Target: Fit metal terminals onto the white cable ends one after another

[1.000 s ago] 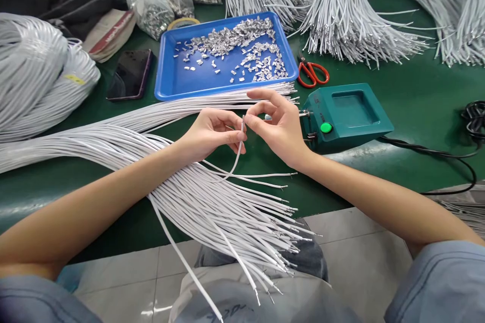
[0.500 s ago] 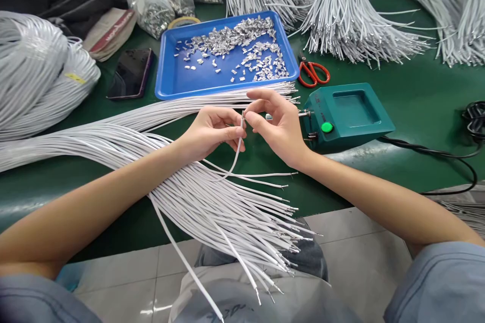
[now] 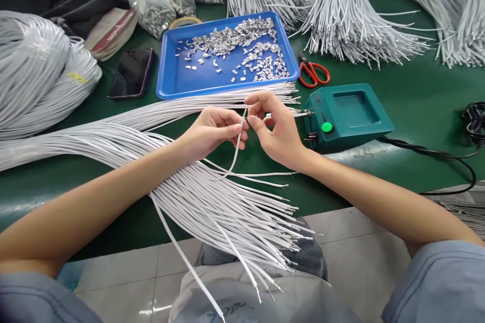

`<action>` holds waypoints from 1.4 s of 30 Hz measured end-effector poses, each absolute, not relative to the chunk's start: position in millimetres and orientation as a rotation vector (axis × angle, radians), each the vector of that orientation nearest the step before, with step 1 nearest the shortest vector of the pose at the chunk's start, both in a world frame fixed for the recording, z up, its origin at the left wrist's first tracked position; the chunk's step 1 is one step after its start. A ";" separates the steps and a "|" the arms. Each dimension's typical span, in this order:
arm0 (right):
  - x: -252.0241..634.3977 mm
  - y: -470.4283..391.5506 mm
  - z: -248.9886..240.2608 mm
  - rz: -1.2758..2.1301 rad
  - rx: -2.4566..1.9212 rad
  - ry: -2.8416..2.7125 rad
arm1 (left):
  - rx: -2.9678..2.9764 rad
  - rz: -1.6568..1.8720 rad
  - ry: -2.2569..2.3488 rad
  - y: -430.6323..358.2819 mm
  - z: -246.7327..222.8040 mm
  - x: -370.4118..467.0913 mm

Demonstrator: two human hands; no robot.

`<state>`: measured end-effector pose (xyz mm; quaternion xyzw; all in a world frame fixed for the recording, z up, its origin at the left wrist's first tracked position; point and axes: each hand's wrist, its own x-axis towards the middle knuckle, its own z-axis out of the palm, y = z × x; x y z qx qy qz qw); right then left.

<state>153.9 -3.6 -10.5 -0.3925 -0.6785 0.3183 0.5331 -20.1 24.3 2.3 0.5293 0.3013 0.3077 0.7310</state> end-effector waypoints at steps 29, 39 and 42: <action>157.6 0.9 -16.0 0.424 -0.934 -1.800 | 1.249 0.733 0.763 25.8 0.1 -17.5; 155.5 0.3 -14.5 0.384 -0.954 -1.709 | 1.270 0.750 0.798 24.8 2.0 -17.7; 154.7 -2.3 -11.9 0.467 -0.965 -1.673 | 1.280 0.753 0.801 24.7 2.7 -17.2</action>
